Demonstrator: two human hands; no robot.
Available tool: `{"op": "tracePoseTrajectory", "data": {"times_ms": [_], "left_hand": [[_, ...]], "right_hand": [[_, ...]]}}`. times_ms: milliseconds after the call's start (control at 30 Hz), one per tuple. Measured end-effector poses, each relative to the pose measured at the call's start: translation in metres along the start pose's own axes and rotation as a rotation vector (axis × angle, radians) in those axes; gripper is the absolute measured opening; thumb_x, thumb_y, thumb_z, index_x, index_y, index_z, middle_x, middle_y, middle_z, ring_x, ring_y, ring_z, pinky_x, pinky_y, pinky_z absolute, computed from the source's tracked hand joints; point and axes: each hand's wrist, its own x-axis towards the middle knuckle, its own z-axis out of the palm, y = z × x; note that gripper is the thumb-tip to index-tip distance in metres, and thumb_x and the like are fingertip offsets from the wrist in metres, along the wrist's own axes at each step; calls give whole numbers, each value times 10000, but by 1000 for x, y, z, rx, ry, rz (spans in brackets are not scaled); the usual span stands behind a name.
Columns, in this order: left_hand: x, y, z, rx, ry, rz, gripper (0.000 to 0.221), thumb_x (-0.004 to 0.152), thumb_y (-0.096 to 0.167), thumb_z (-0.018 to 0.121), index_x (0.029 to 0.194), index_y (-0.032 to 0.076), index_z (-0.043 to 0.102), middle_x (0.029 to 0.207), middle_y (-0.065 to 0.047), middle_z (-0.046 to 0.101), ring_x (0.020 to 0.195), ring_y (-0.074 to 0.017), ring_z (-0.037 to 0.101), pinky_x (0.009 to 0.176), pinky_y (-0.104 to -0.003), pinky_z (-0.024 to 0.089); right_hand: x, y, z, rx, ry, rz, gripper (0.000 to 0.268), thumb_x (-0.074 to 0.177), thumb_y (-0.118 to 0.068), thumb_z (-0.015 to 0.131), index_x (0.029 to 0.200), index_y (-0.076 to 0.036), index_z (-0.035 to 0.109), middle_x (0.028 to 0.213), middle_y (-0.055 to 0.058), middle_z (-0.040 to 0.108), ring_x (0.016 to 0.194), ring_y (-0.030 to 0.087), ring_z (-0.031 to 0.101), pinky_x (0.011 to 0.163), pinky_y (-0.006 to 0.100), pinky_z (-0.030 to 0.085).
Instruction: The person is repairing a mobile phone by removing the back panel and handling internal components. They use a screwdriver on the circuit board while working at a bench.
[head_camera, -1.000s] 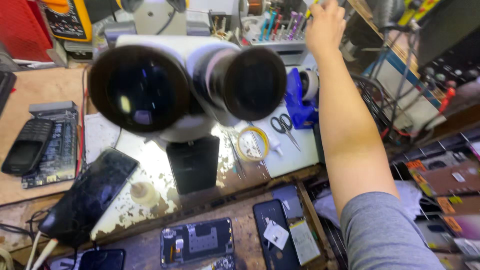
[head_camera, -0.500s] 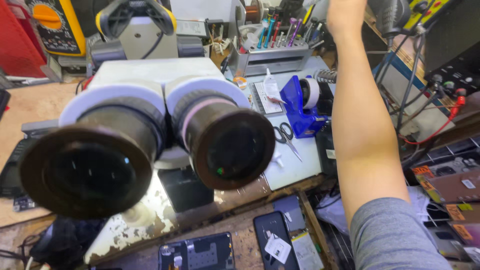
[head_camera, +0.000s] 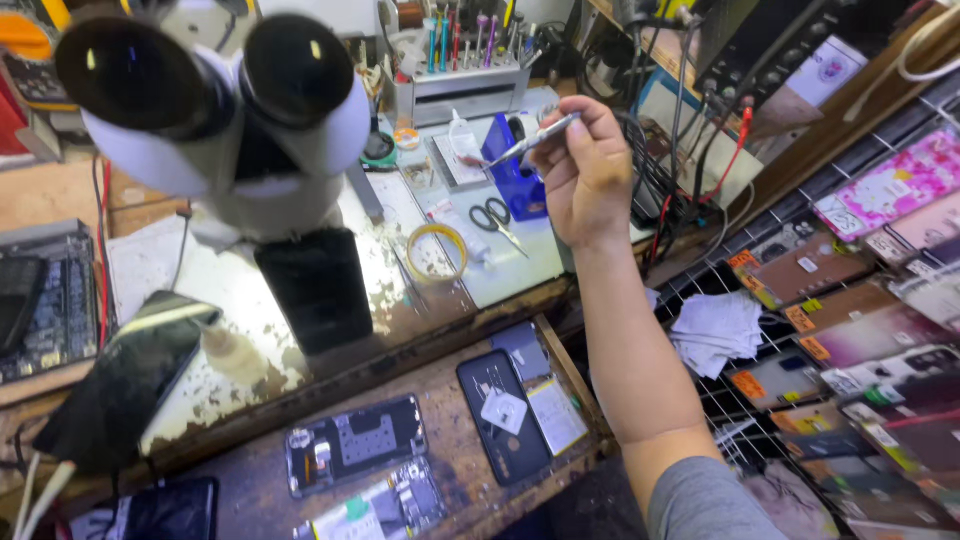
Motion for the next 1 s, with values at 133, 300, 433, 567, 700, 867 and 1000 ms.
{"op": "tracePoseTrajectory", "data": {"times_ms": [133, 300, 433, 567, 700, 867, 1000], "left_hand": [[-16, 15, -17, 11, -27, 1, 421, 700, 380, 808, 1006, 99, 741, 970, -98, 677, 943, -326, 638, 837, -484, 455], [-57, 52, -90, 57, -188, -103, 421, 706, 383, 802, 1014, 102, 742, 975, -96, 677, 949, -325, 637, 837, -484, 451], [-35, 58, -116, -76, -253, -152, 411, 776, 363, 754, 1076, 86, 707, 1033, -83, 645, 1052, -320, 606, 918, -471, 437], [-16, 60, -131, -188, -316, -244, 371, 825, 300, 761, 1092, 51, 695, 1105, -103, 654, 1069, -336, 611, 928, -462, 458], [3, 51, -127, -215, -303, -238, 430, 834, 260, 770, 1160, 2, 662, 1227, -172, 639, 1147, -382, 595, 970, -473, 472], [32, 46, -109, -199, -376, -181, 570, 756, 236, 800, 1237, -15, 625, 1335, -227, 608, 1230, -431, 553, 1011, -497, 458], [43, 49, -102, -254, -434, -214, 578, 756, 230, 800, 1251, 0, 608, 1370, -216, 600, 1254, -426, 546, 1028, -486, 462]], "right_hand": [[-80, -1, 9, 58, 73, 41, 189, 1107, -37, 515, 1287, -1, 561, 1071, 142, 667, 973, 257, 691, 949, 408, 594], [-232, 6, 28, -572, 83, -85, 220, 1091, -51, 549, 1306, -4, 543, 1061, 93, 652, 895, 219, 672, 822, 350, 593], [-299, 13, 40, -1183, -202, -403, 277, 1011, 47, 607, 1278, 4, 549, 1014, 148, 667, 889, 272, 664, 826, 376, 560], [-327, 24, 31, -1179, -296, -231, 405, 968, 102, 669, 1340, 28, 526, 1028, 170, 660, 911, 301, 676, 824, 365, 563], [-331, 26, 23, -1169, -353, -207, 478, 965, 64, 687, 1388, 12, 473, 1132, 184, 636, 938, 300, 665, 835, 370, 559], [-320, 42, 39, -943, -256, -95, 501, 1041, 56, 631, 1479, -27, 402, 1190, 140, 649, 1010, 229, 705, 880, 324, 601], [-315, 67, 51, -898, -309, -102, 508, 1040, 44, 646, 1474, -41, 396, 1205, 153, 651, 1019, 197, 708, 874, 298, 604]]}}
